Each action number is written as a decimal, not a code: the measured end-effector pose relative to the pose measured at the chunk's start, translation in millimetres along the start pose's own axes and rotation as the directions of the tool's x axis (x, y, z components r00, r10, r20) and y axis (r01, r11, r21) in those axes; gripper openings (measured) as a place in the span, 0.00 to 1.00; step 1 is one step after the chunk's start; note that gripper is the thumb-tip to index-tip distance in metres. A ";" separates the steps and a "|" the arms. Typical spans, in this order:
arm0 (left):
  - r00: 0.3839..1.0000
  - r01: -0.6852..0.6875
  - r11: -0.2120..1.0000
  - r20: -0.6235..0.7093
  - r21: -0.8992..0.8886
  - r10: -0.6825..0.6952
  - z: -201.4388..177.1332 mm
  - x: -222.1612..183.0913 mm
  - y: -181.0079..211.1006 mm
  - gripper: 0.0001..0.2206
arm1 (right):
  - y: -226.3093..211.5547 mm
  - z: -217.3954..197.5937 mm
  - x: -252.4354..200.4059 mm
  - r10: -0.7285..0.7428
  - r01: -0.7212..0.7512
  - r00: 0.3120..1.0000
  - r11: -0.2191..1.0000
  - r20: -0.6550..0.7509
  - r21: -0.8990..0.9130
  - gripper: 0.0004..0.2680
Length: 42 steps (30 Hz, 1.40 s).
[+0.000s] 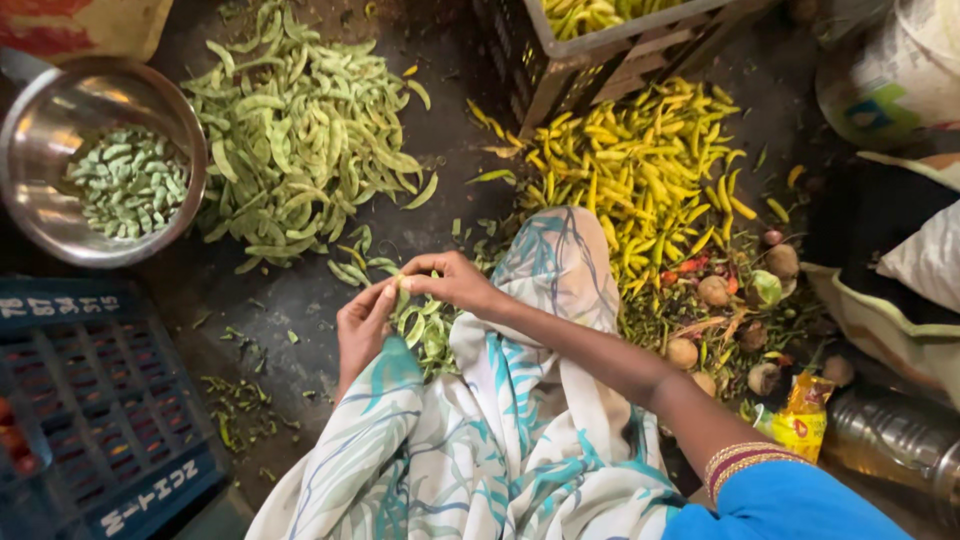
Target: The person sits on the floor and peels the outer skin off green vegetable pods by hand. They place the peeled pods into a metal bowl and discard the peels onto the floor.
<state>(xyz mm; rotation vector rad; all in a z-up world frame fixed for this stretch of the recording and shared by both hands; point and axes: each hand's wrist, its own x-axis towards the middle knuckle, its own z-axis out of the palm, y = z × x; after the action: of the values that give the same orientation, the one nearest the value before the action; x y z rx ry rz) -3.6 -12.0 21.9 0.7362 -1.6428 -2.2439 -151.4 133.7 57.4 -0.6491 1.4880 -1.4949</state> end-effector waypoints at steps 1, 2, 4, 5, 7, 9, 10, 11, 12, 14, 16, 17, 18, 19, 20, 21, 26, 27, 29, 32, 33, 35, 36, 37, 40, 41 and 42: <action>1.000 0.004 0.999 -0.003 -0.037 -0.004 -3.3 -0.3 -6.5 0.15 | 7.4 5.0 -1.7 -0.095 0.094 0.995 0.994 -0.014 -0.051 0.10; 0.997 0.076 0.994 -0.020 -0.079 -0.077 -6.6 -1.7 -12.9 0.15 | 11.1 8.1 -3.7 -0.190 0.187 0.982 0.977 -0.022 -0.104 0.10; 0.977 0.201 0.964 -0.041 -0.172 -0.211 -8.8 0.8 -22.8 0.14 | 6.0 2.6 -3.6 -0.174 0.174 0.985 0.980 0.006 -0.094 0.10; 0.973 0.225 0.955 -0.015 -0.194 -0.232 -10.1 1.1 -25.4 0.13 | 1.1 1.2 -3.2 -0.167 0.169 0.986 0.981 0.027 -0.093 0.11; 0.962 0.271 0.933 0.036 -0.239 -0.270 -10.3 -0.2 -24.8 0.12 | -8.3 1.0 -3.2 -0.206 0.211 0.977 0.963 0.047 -0.169 0.10; 0.986 0.162 0.981 -0.016 -0.104 -0.165 -5.0 -4.8 -17.4 0.12 | -13.2 3.2 -3.2 -0.185 0.183 0.983 0.957 0.011 -0.224 0.10; 0.993 0.109 0.993 -0.037 -0.034 -0.110 -0.6 -7.9 -11.4 0.12 | -13.5 4.7 -3.1 -0.144 0.131 0.989 0.962 -0.040 -0.241 0.10; 0.995 0.035 0.990 -0.100 0.138 -0.022 4.9 -11.9 -4.0 0.11 | -12.5 6.7 -3.3 -0.103 0.077 0.990 0.964 -0.092 -0.256 0.10; 0.986 -0.026 0.950 -0.147 0.311 0.075 10.3 -16.3 4.9 0.10 | -11.1 8.5 -3.0 -0.124 0.095 0.988 0.960 -0.096 -0.264 0.09; 0.958 -0.117 0.855 -0.169 0.505 0.231 19.7 -25.3 26.3 0.09 | -9.0 11.6 -2.7 -0.162 0.128 0.981 0.952 -0.103 -0.278 0.08; 0.930 -0.192 0.807 -0.159 0.559 0.332 27.0 -36.0 46.5 0.09 | -8.4 15.4 -5.9 -0.161 0.123 0.980 0.953 -0.120 -0.276 0.08; 0.900 -0.279 0.741 -0.103 0.611 0.423 29.8 -34.5 54.6 0.08 | -10.6 12.6 -3.2 -0.149 0.111 0.981 0.955 -0.122 -0.273 0.08; 0.862 -0.360 0.664 -0.039 0.656 0.506 31.6 -28.3 61.3 0.08 | -14.1 7.3 1.7 -0.192 0.151 0.976 0.941 -0.108 -0.303 0.07; 0.872 -0.336 0.653 -0.038 0.679 0.488 30.9 -32.5 64.4 0.08 | -13.6 9.9 -0.2 -0.218 0.182 0.973 0.930 -0.081 -0.318 0.07; 0.883 -0.311 0.643 -0.037 0.700 0.468 29.8 -34.1 65.6 0.07 | -13.9 9.9 -2.1 -0.242 0.206 0.968 0.920 -0.069 -0.335 0.07; 0.874 -0.318 0.631 -0.038 0.708 0.484 26.7 -36.3 66.3 0.08 | -13.7 13.2 -2.9 -0.266 0.234 0.963 0.910 -0.051 -0.343 0.06; 0.836 -0.325 0.538 -0.030 0.778 0.548 19.6 -48.2 61.3 0.08 | -10.1 21.3 -11.2 -0.299 0.242 0.953 0.839 -0.041 -0.488 0.05; 0.814 -0.354 0.508 -0.009 0.785 0.580 18.2 -44.5 62.5 0.08 | -11.9 20.0 -6.2 -0.276 0.217 0.960 0.842 -0.049 -0.495 0.04; 0.806 -0.348 0.521 -0.035 0.779 0.592 16.4 -46.4 64.0 0.08 | -14.5 21.5 -0.4 -0.259 0.204 0.965 0.838 -0.041 -0.506 0.04; 0.804 -0.345 0.559 -0.070 0.754 0.590 12.9 -48.2 62.0 0.07 | -16.5 24.2 5.0 -0.254 0.221 0.967 0.847 -0.004 -0.484 0.03; 0.808 -0.339 0.578 -0.085 0.742 0.583 11.7 -47.2 59.4 0.06 | -16.5 24.3 6.3 -0.231 0.208 0.973 0.868 0.003 -0.450 0.03; 0.868 -0.288 0.706 -0.135 0.647 0.477 9.1 -43.7 52.4 0.06 | -14.6 26.0 7.5 -0.188 0.175 0.982 0.913 -0.001 -0.368 0.03; 0.895 -0.257 0.763 -0.152 0.594 0.420 8.1 -42.7 48.1 0.07 | -12.9 27.3 7.4 -0.167 0.155 0.986 0.935 -0.012 -0.318 0.03; 0.896 -0.258 0.794 -0.171 0.551 0.410 7.2 -42.0 43.9 0.07 | -11.0 29.3 7.6 -0.147 0.136 0.989 0.955 -0.024 -0.266 0.02; 0.929 -0.166 0.896 -0.241 0.411 0.282 6.4 -39.0 29.8 0.10 | -4.4 37.8 8.5 -0.218 0.182 0.973 0.926 -0.076 -0.330 0.02; 0.949 -0.059 0.932 -0.270 0.358 0.164 5.7 -38.0 24.5 0.11 | -1.6 41.3 7.3 -0.240 0.196 0.968 0.910 -0.079 -0.364 0.02; 0.956 0.050 0.952 -0.291 0.300 0.042 4.5 -36.3 19.2 0.12 | 0.5 44.0 6.8 -0.262 0.210 0.962 0.893 -0.080 -0.398 0.02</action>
<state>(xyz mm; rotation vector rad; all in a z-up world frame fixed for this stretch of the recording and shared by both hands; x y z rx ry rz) 22.6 3.3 49.9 1.0904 -1.8498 -1.7891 -116.6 106.3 61.4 -1.0141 1.8872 -1.4552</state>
